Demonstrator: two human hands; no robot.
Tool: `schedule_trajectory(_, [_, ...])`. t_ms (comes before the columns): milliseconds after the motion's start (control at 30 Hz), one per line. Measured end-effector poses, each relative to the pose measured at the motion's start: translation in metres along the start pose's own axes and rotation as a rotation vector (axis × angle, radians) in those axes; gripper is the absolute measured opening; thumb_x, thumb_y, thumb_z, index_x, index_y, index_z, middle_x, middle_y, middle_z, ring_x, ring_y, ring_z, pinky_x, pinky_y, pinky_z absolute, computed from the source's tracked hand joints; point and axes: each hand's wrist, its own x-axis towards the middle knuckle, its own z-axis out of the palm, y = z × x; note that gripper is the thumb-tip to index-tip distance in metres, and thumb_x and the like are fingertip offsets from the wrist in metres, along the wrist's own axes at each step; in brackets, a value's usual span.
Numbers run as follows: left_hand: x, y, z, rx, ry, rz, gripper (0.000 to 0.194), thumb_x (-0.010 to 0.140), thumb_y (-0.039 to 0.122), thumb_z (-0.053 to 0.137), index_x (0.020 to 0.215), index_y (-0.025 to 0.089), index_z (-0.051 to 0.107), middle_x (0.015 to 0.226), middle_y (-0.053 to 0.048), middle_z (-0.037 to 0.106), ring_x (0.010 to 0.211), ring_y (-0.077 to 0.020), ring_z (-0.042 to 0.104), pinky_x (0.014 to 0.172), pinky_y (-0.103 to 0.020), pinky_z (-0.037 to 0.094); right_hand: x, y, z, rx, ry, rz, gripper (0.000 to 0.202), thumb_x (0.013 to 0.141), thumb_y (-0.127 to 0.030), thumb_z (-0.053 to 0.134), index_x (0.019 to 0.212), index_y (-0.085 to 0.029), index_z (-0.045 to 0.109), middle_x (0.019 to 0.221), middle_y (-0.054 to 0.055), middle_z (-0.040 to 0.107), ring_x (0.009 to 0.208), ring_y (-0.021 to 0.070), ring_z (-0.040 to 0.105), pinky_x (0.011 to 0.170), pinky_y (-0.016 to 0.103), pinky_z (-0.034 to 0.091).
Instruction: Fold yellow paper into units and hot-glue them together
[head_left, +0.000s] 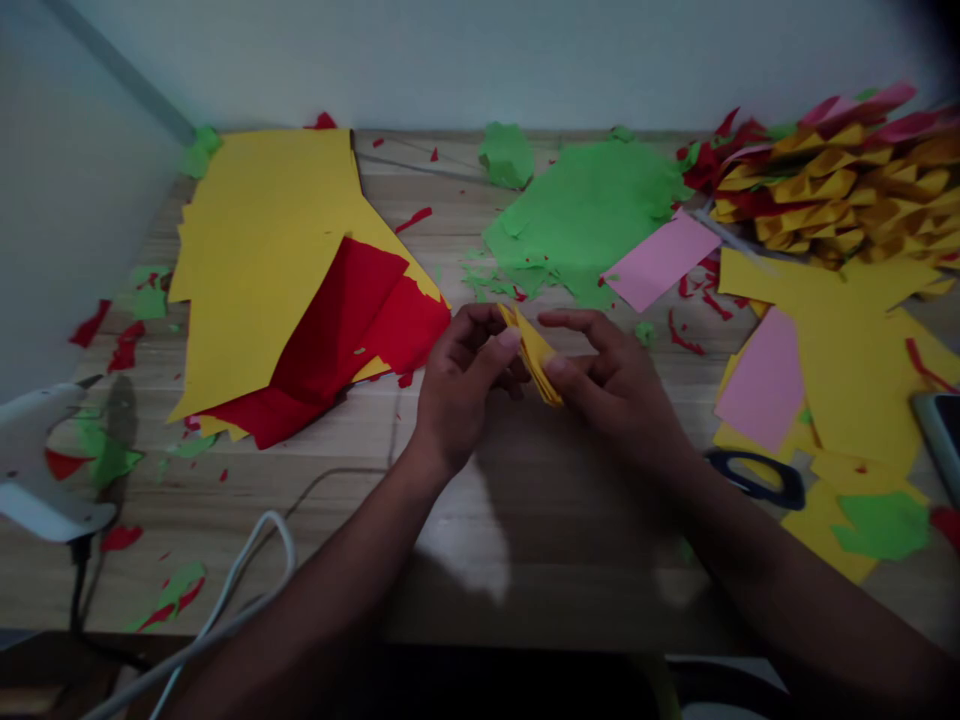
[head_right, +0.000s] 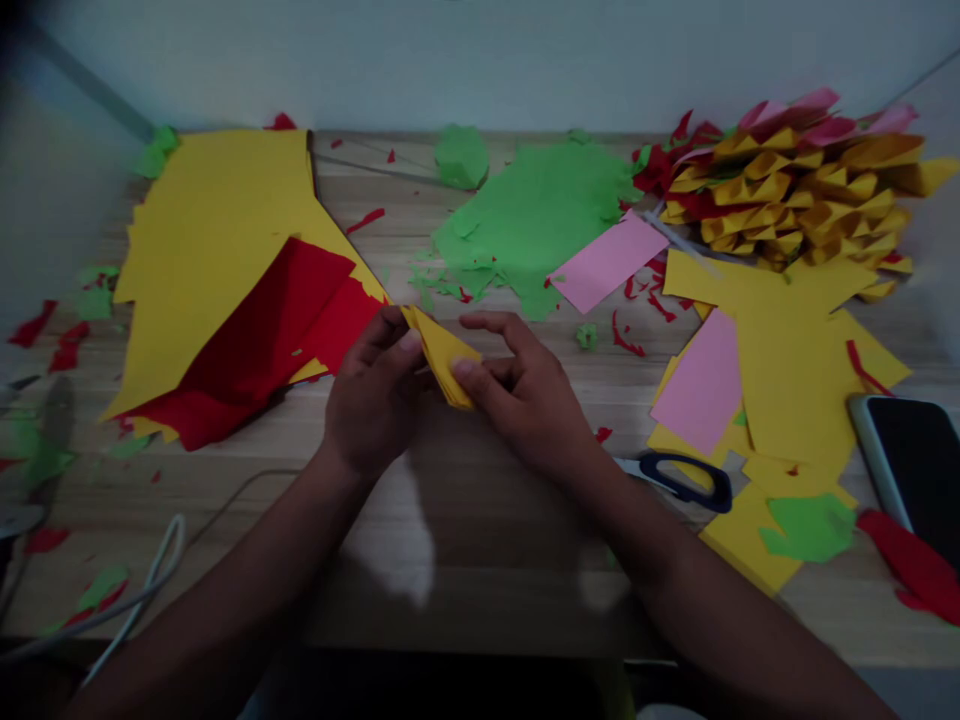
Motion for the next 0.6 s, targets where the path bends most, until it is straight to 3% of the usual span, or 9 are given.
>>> schedule_trajectory(200, [0.0023, -0.0050, -0.0030, -0.030, 0.018, 0.071, 0.010, 0.086, 0.029, 0.064, 0.095, 0.024, 0.062, 0.087, 0.003, 0.061, 0.070, -0.0084, 0.058, 0.060, -0.018, 0.048, -0.0024, 0.0000, 0.0030, -0.030, -0.073, -0.039, 0.040, 0.089, -0.039, 0.065, 0.125, -0.023, 0.055, 0.055, -0.007, 0.055, 0.045, 0.0107, 0.048, 0.043, 0.023, 0.033])
schedule_trajectory(367, [0.0031, -0.0071, -0.0028, 0.131, 0.046, 0.067, 0.027, 0.078, 0.028, 0.071, 0.102, 0.024, 0.060, 0.083, 0.002, 0.062, 0.063, -0.0101, 0.056, 0.056, -0.021, 0.045, -0.0051, 0.0022, 0.0025, -0.007, -0.105, -0.171, 0.036, 0.093, -0.034, 0.064, 0.128, -0.025, 0.057, 0.063, -0.006, 0.060, 0.052, 0.0113, 0.055, 0.048, 0.023, 0.040])
schedule_trajectory(467, [0.0018, -0.0071, -0.0013, 0.192, 0.031, 0.054, 0.030, 0.075, 0.032, 0.077, 0.100, 0.023, 0.063, 0.077, 0.002, 0.061, 0.063, -0.0115, 0.057, 0.058, -0.023, 0.047, -0.0073, -0.0005, 0.0020, 0.022, -0.055, -0.231, 0.021, 0.097, -0.041, 0.057, 0.102, -0.022, 0.066, 0.068, -0.002, 0.061, 0.055, 0.0111, 0.054, 0.050, 0.025, 0.042])
schedule_trajectory(533, [0.0019, -0.0071, -0.0010, 0.191, 0.075, 0.065, 0.030, 0.074, 0.034, 0.079, 0.097, 0.022, 0.065, 0.079, 0.001, 0.064, 0.069, -0.0132, 0.061, 0.062, -0.024, 0.050, -0.0075, -0.0041, 0.0014, -0.010, 0.027, -0.240, 0.035, 0.099, -0.046, 0.052, 0.077, -0.021, 0.064, 0.064, -0.001, 0.057, 0.054, 0.0109, 0.050, 0.050, 0.025, 0.039])
schedule_trajectory(600, [0.0031, -0.0074, -0.0017, 0.145, 0.122, 0.075, 0.030, 0.073, 0.034, 0.080, 0.097, 0.022, 0.066, 0.084, 0.000, 0.067, 0.075, -0.0146, 0.064, 0.067, -0.026, 0.054, -0.0064, -0.0073, 0.0007, -0.015, 0.084, -0.206, 0.040, 0.094, -0.048, 0.059, 0.065, -0.021, 0.058, 0.059, -0.002, 0.052, 0.052, 0.0103, 0.046, 0.048, 0.025, 0.037])
